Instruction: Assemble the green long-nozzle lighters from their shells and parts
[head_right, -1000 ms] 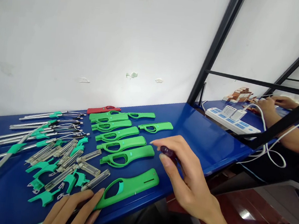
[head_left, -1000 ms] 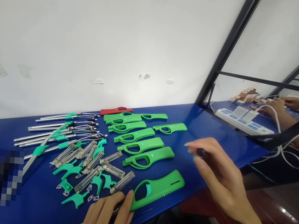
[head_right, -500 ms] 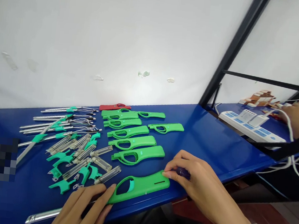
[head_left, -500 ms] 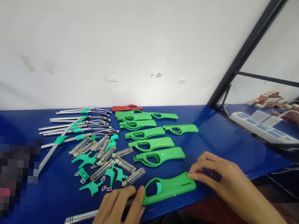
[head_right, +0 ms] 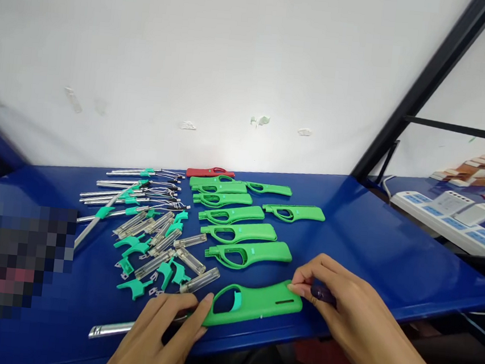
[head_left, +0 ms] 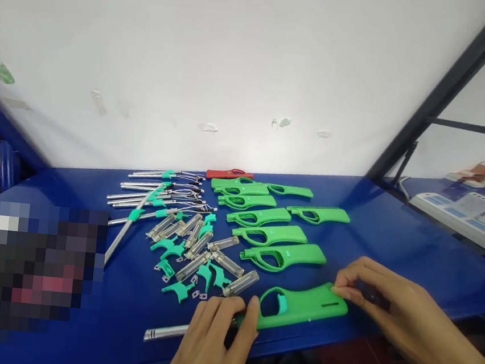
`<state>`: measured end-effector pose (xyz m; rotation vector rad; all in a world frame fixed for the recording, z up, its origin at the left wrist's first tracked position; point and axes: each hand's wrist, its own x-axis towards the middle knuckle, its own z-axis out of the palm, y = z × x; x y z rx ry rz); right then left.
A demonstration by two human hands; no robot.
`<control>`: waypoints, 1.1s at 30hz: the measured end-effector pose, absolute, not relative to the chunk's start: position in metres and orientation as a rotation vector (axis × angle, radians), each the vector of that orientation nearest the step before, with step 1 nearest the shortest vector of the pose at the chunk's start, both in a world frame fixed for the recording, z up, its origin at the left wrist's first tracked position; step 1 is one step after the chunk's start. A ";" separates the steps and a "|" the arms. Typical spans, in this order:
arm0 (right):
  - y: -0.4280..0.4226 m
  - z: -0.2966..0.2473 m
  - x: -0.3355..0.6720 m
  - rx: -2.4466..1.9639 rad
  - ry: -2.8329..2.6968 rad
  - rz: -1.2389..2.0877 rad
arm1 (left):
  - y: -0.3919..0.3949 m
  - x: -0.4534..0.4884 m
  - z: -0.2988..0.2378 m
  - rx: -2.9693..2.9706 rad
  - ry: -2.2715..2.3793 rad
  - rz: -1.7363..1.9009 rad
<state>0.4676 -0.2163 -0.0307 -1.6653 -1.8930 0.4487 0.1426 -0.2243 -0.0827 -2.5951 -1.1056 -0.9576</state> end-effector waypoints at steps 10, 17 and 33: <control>-0.218 -0.036 0.471 -1.660 -1.868 0.359 | -0.226 0.146 -0.084 -2.553 -1.142 -1.011; -0.220 -0.051 0.481 -1.679 -1.879 0.299 | -0.226 0.150 -0.079 -2.533 -1.129 -1.000; -0.178 0.014 0.412 -1.334 -2.228 0.267 | -0.225 0.149 -0.078 -2.491 -1.092 -0.952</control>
